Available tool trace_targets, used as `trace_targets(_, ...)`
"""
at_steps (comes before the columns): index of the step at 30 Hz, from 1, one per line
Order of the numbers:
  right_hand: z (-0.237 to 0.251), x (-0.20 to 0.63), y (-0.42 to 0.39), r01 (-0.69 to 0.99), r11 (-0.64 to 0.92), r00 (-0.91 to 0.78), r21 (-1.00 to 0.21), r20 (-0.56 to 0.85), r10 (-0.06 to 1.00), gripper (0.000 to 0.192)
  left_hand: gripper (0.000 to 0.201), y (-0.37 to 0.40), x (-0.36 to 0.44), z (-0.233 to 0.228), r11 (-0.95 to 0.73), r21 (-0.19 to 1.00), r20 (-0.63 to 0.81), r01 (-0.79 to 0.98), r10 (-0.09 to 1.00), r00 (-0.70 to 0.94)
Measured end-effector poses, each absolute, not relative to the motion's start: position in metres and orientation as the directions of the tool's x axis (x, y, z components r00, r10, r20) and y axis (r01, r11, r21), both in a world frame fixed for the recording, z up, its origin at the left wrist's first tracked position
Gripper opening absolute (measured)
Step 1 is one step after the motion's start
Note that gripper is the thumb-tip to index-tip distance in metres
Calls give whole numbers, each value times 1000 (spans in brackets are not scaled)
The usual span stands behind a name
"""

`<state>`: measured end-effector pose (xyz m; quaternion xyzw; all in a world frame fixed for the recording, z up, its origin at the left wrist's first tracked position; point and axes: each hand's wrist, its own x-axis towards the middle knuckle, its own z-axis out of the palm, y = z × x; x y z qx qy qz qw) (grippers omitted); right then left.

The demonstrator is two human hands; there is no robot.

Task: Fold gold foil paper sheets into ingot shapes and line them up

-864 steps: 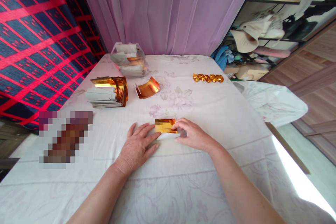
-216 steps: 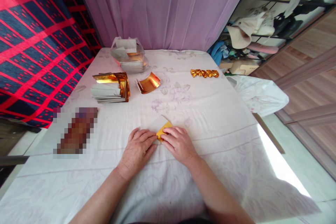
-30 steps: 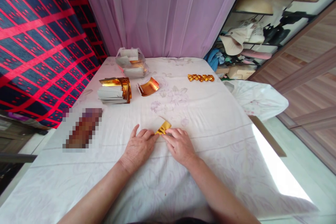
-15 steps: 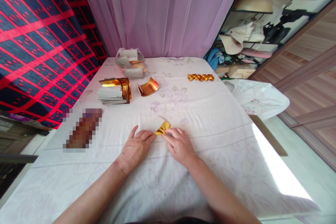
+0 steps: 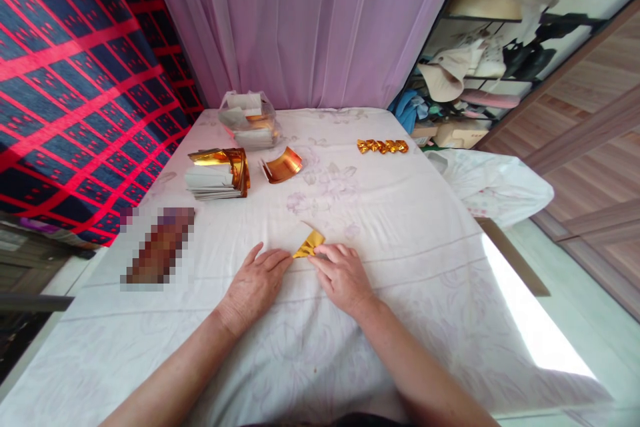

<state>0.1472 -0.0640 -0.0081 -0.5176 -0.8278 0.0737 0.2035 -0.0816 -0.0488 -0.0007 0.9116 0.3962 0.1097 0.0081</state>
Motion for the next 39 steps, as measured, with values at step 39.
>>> trace_targets(39, -13, 148, -64, 825, 465, -381, -322, 291, 877, 35, 26, -56, -66, 14, -592, 142, 273, 793, 794, 544)
